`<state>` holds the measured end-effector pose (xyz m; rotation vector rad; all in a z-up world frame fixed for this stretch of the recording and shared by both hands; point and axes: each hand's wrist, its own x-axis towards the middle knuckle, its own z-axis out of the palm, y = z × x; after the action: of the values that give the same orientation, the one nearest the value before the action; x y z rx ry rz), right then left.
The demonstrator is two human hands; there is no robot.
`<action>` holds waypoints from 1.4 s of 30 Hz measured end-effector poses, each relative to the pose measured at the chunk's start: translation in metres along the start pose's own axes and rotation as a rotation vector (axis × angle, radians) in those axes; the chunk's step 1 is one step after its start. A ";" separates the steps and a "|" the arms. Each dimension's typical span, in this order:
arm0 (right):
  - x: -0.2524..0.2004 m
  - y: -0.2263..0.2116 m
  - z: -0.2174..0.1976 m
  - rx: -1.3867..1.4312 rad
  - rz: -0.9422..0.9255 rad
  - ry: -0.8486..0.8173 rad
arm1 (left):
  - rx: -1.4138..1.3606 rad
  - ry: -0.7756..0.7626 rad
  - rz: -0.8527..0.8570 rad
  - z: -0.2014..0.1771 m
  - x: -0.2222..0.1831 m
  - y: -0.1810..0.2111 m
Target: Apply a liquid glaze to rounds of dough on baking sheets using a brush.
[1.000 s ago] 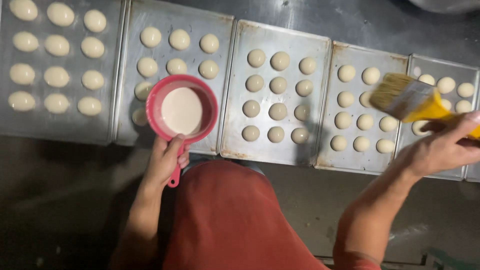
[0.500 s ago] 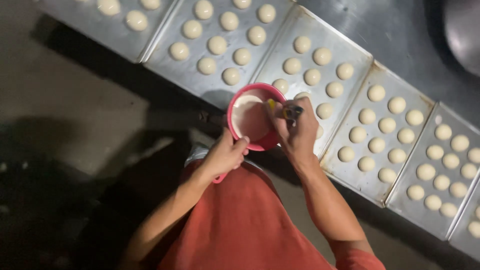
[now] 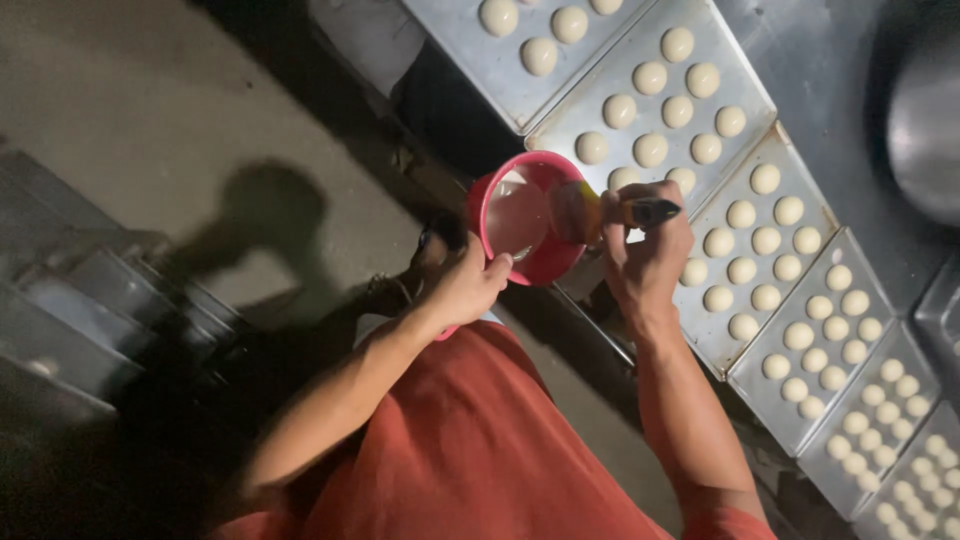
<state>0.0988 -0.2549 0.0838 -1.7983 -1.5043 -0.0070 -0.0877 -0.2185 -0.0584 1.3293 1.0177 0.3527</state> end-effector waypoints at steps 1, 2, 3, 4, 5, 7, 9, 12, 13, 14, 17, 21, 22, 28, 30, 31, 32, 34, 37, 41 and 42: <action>-0.001 -0.004 0.000 0.009 -0.040 -0.029 | 0.171 0.071 0.113 0.001 -0.004 -0.002; -0.006 -0.008 0.002 0.011 -0.048 -0.035 | 0.165 0.079 0.112 0.005 -0.009 -0.010; -0.011 -0.012 0.003 0.004 -0.054 -0.080 | 0.338 0.187 0.227 0.010 -0.014 -0.018; -0.016 -0.015 0.002 -0.006 -0.056 -0.119 | 0.513 0.287 0.346 0.015 -0.017 -0.024; -0.020 -0.020 0.002 -0.008 -0.061 -0.119 | 0.510 0.290 0.349 0.019 -0.021 -0.027; -0.028 -0.026 0.001 0.023 -0.084 -0.166 | 0.278 0.155 0.241 0.028 -0.024 -0.030; -0.035 -0.031 -0.004 0.019 -0.054 -0.191 | 0.170 0.167 0.251 0.035 -0.030 -0.026; -0.049 -0.021 -0.010 -0.022 -0.069 -0.189 | 0.131 0.136 0.193 0.053 -0.028 -0.036; -0.054 -0.014 -0.012 -0.064 -0.118 -0.161 | 0.195 0.096 0.132 0.061 -0.024 -0.040; -0.061 -0.013 -0.017 -0.071 -0.114 -0.145 | 0.202 0.087 0.146 0.065 -0.023 -0.045; -0.077 0.000 -0.033 -0.068 -0.105 -0.012 | 0.249 0.026 0.242 0.082 -0.015 -0.040; -0.108 0.045 -0.026 0.322 0.312 0.296 | 0.100 0.006 0.041 0.108 -0.018 -0.028; -0.115 0.060 -0.021 0.650 0.572 0.360 | 0.129 -0.003 0.014 0.115 -0.014 -0.029; -0.122 0.123 -0.072 0.725 0.882 0.501 | -0.168 -0.118 -0.232 0.176 -0.014 0.017; -0.120 0.170 -0.108 0.562 0.725 0.510 | -0.227 -0.130 -0.228 0.194 -0.015 0.015; -0.119 0.194 -0.124 0.396 0.567 0.509 | -0.291 -0.143 -0.227 0.201 -0.016 0.013; -0.101 0.224 -0.135 0.406 0.566 0.508 | -0.287 -0.134 -0.226 0.208 -0.016 0.010; -0.068 0.282 -0.155 0.479 0.363 0.613 | -0.360 -0.142 -0.237 0.220 -0.020 -0.001; -0.019 0.370 -0.151 0.061 0.127 0.486 | -0.432 -0.091 -0.217 0.220 -0.026 -0.012; -0.010 0.410 -0.133 -0.018 -0.014 0.323 | -0.484 -0.081 -0.196 0.197 -0.038 -0.024; -0.021 0.409 -0.128 -0.026 -0.056 0.226 | -0.497 -0.058 -0.183 0.189 -0.041 -0.031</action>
<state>0.4938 -0.3429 -0.0595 -1.7119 -1.3971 -0.2506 0.0260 -0.3758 -0.0867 0.7898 0.9192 0.3943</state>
